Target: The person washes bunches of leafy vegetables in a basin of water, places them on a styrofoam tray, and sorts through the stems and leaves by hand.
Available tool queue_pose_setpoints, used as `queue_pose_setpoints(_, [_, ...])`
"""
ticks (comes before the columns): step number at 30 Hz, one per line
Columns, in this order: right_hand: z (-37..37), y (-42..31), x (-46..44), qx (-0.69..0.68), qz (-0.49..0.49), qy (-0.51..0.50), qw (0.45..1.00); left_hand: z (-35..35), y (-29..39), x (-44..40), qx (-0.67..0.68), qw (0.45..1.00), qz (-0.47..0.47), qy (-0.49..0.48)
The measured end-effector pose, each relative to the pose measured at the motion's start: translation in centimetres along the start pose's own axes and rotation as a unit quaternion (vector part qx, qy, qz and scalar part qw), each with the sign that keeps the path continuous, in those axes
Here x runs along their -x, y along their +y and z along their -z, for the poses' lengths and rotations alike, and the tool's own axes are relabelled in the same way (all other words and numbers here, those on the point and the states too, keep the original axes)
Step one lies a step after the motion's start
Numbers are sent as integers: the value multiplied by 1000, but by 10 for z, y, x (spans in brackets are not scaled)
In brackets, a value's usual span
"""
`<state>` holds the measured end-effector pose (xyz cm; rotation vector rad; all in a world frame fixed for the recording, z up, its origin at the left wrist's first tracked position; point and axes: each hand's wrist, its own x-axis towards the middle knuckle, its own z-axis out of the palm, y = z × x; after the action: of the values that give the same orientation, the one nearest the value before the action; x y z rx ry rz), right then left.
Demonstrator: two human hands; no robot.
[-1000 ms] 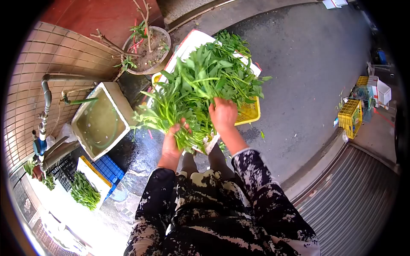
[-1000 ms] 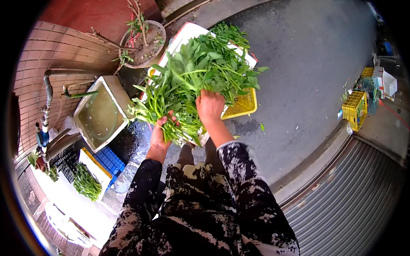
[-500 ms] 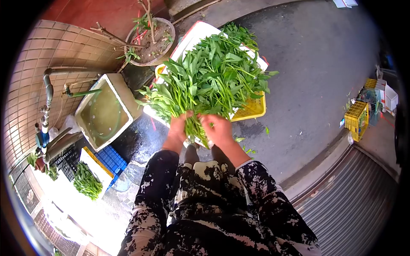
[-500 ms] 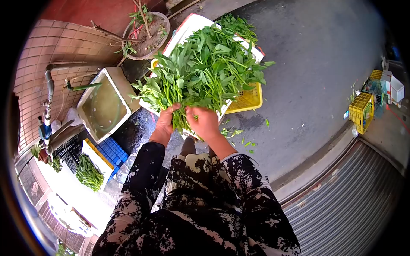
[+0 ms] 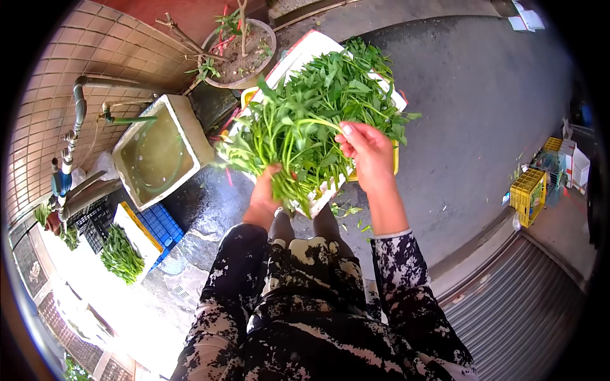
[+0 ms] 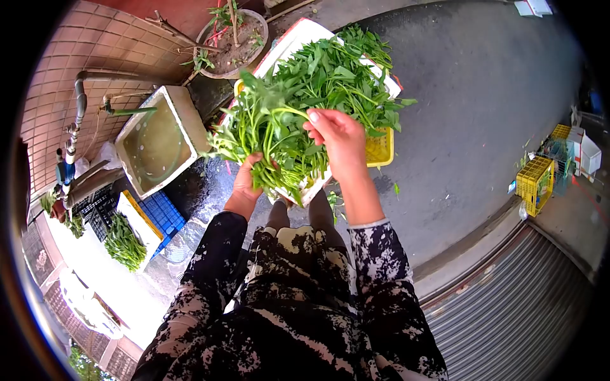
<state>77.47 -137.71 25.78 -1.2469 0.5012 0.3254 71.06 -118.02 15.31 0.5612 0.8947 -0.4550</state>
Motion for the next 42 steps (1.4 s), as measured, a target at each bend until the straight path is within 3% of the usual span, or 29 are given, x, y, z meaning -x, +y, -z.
queue_pose_setpoints(2, [1,26,8,-22,35,16,999,-2,4,8,55,996,21,-63])
queue_pose_setpoints(5, [-10,83,20,39,-21,-14,999,-8,6,18,87,988,32,-127])
queue_pose_setpoints(10, [-17,135,29,74,-16,-49,996,-8,1,21,-8,983,46,-179])
queue_pose_setpoints(15, [-6,136,33,113,-19,-77,990,-3,3,18,-43,982,122,-135])
queue_pose_setpoints(18, [2,124,43,9,-154,1,988,-15,-5,19,16,992,55,-109])
queue_pose_setpoints(19, [6,134,47,11,-153,1,988,-11,-8,14,17,992,55,-112])
queue_pose_setpoints(21, [5,144,60,-179,-138,126,966,-8,-9,9,32,991,66,-112])
queue_pose_setpoints(25, [-31,136,62,-171,-89,241,951,-5,-22,22,9,984,82,-158])
queue_pose_setpoints(26, [-32,152,52,-287,-22,110,951,-3,-35,21,-19,988,51,-144])
queue_pose_setpoints(27, [-36,151,48,-61,-13,174,983,-7,-45,24,-9,995,-20,-100])
queue_pose_setpoints(29, [-42,157,46,86,28,175,980,-6,-41,25,44,997,17,-62])
queue_pose_setpoints(33, [-36,151,50,192,41,114,974,-4,-29,16,-90,995,36,-5])
queue_pose_setpoints(35, [-24,129,47,274,-104,-3,956,0,-20,15,-131,990,57,-11])
queue_pose_setpoints(36, [-15,128,40,308,-18,50,950,5,-19,11,-87,994,61,-26])
queue_pose_setpoints(37, [-13,97,34,359,109,114,920,1,-14,16,-84,994,59,-25])
queue_pose_setpoints(38, [8,111,8,374,257,166,876,-8,-6,27,-43,998,33,-41])
queue_pose_setpoints(39, [19,93,-8,463,292,190,815,-11,-1,33,-4,998,8,-57])
queue_pose_setpoints(40, [24,79,-22,558,252,205,764,-7,3,32,-13,997,-6,-82])
queue_pose_setpoints(41, [24,75,-38,558,253,205,763,-6,3,32,10,996,-38,-82])
queue_pose_setpoints(42, [24,73,-55,655,129,191,719,-5,4,32,37,995,-48,-84])
